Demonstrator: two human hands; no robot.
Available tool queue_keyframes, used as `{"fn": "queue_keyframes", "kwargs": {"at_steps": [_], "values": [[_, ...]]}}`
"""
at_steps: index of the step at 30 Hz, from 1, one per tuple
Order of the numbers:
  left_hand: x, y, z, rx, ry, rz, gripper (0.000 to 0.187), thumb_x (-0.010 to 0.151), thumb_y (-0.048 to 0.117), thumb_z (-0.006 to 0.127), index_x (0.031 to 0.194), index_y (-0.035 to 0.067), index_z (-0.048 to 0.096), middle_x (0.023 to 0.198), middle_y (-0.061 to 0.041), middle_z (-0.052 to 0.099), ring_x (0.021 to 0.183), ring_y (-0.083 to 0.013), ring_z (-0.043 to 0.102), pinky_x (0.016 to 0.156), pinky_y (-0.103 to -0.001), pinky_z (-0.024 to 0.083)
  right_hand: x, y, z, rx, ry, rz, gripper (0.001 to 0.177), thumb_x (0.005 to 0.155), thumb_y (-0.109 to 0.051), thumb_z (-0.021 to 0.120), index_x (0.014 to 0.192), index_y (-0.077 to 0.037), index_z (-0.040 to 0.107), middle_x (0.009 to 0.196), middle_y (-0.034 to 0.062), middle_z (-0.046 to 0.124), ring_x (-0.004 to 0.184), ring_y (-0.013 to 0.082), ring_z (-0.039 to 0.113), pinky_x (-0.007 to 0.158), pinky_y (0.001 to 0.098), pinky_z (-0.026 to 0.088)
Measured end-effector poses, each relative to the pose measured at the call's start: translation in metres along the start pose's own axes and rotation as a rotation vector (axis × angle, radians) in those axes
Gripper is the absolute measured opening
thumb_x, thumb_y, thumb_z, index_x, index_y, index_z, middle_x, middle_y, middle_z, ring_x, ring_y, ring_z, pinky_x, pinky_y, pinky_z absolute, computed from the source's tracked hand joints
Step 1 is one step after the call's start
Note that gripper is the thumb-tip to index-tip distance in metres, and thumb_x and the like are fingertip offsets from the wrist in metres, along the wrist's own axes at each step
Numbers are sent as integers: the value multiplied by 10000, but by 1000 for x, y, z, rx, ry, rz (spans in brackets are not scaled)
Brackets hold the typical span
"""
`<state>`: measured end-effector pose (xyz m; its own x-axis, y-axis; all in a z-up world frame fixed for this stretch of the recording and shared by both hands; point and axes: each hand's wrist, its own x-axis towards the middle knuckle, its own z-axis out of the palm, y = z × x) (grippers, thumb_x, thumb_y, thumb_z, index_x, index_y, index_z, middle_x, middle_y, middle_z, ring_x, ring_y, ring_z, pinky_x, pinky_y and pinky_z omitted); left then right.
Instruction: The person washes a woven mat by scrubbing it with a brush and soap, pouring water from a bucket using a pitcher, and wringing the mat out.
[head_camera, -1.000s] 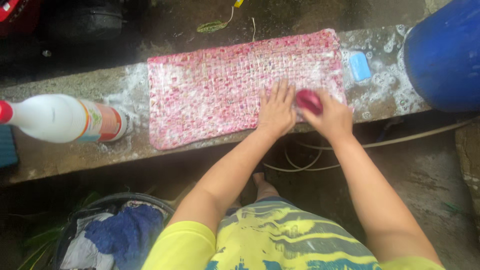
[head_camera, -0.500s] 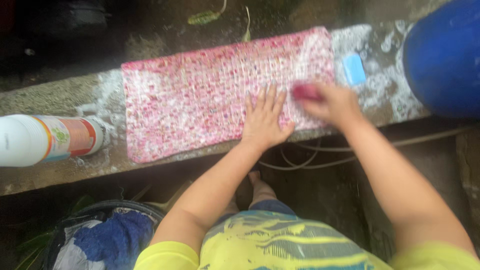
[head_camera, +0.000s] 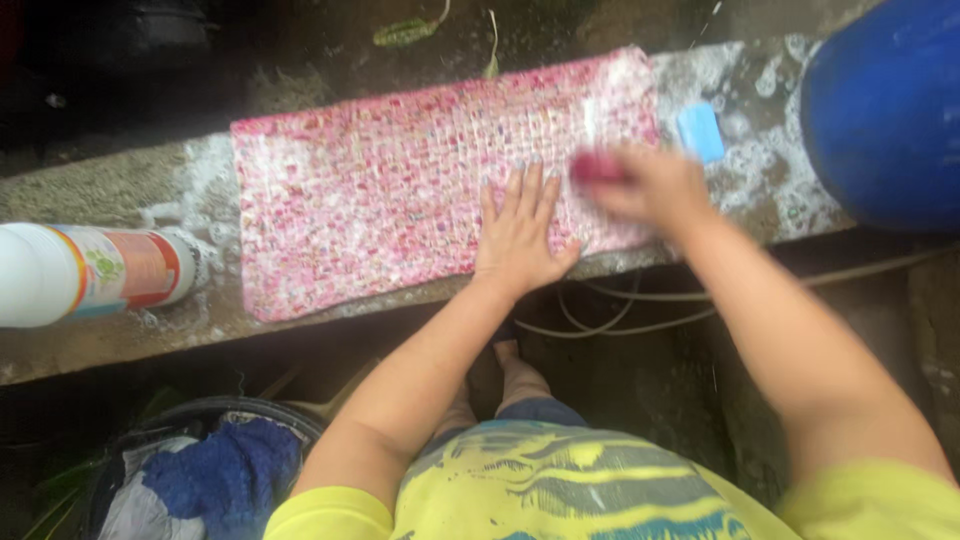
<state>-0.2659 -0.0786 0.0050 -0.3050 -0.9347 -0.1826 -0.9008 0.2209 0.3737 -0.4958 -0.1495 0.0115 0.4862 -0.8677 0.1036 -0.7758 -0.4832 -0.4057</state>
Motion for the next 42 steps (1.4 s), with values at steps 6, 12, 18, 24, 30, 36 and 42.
{"fn": "queue_keyframes", "kwargs": {"at_steps": [6, 12, 18, 24, 30, 36, 42], "values": [[6, -7, 8, 7, 13, 3, 1018, 848, 681, 526, 1585, 44, 231, 1673, -181, 172, 1549, -345, 158, 1200, -664, 99, 9, 14, -1, 114, -59, -41, 468, 780, -477, 850, 1167, -223, 782, 924, 48, 780, 790, 202, 744, 753, 349, 600], [4, -18, 34, -78, 121, 25, 943, 895, 620, 537, 1589, 31, 290, 1675, -200, 210, 1551, -362, 204, 1236, -656, 128, 122, 45, 18, -105, 331, -24, 424, 889, -507, 863, 1116, -159, 783, 949, 94, 772, 813, 280, 747, 748, 387, 596], [-40, -48, 26, -64, 301, -232, 774, 898, 528, 571, 1553, 148, 411, 1645, -189, 295, 1524, -411, 269, 1163, -760, 112, -13, -60, 11, -25, 49, -288, 411, 794, -502, 849, 1091, -221, 805, 824, 45, 765, 693, 198, 733, 677, 336, 584], [-48, -52, 21, -52, 274, -292, 758, 866, 543, 585, 1539, 226, 438, 1635, -221, 276, 1481, -482, 244, 1131, -784, 78, 120, -26, 28, -13, 167, -296, 329, 942, -499, 840, 1019, -191, 755, 889, 27, 767, 758, 196, 737, 680, 352, 605], [-70, -64, 32, -111, 303, -209, 765, 890, 500, 593, 1570, 195, 415, 1659, -208, 272, 1537, -448, 228, 1205, -680, 107, 102, -53, 43, 67, 136, -23, 379, 993, -536, 796, 1147, -190, 781, 957, 23, 782, 816, 194, 749, 750, 369, 598], [-84, -75, 17, -148, 214, -237, 796, 872, 445, 643, 1562, 164, 365, 1644, -214, 241, 1518, -400, 206, 1208, -630, 128, 33, -95, 42, -46, -60, -352, 384, 849, -535, 833, 1082, -231, 803, 785, -9, 762, 648, 159, 720, 598, 294, 563], [-88, -80, 36, -177, 253, -202, 793, 899, 423, 644, 1590, 163, 355, 1659, -185, 248, 1538, -377, 216, 1220, -632, 149, 187, -74, 58, -226, 350, -193, 451, 863, -581, 858, 1077, -188, 803, 900, 64, 784, 750, 253, 747, 641, 384, 607]]}}
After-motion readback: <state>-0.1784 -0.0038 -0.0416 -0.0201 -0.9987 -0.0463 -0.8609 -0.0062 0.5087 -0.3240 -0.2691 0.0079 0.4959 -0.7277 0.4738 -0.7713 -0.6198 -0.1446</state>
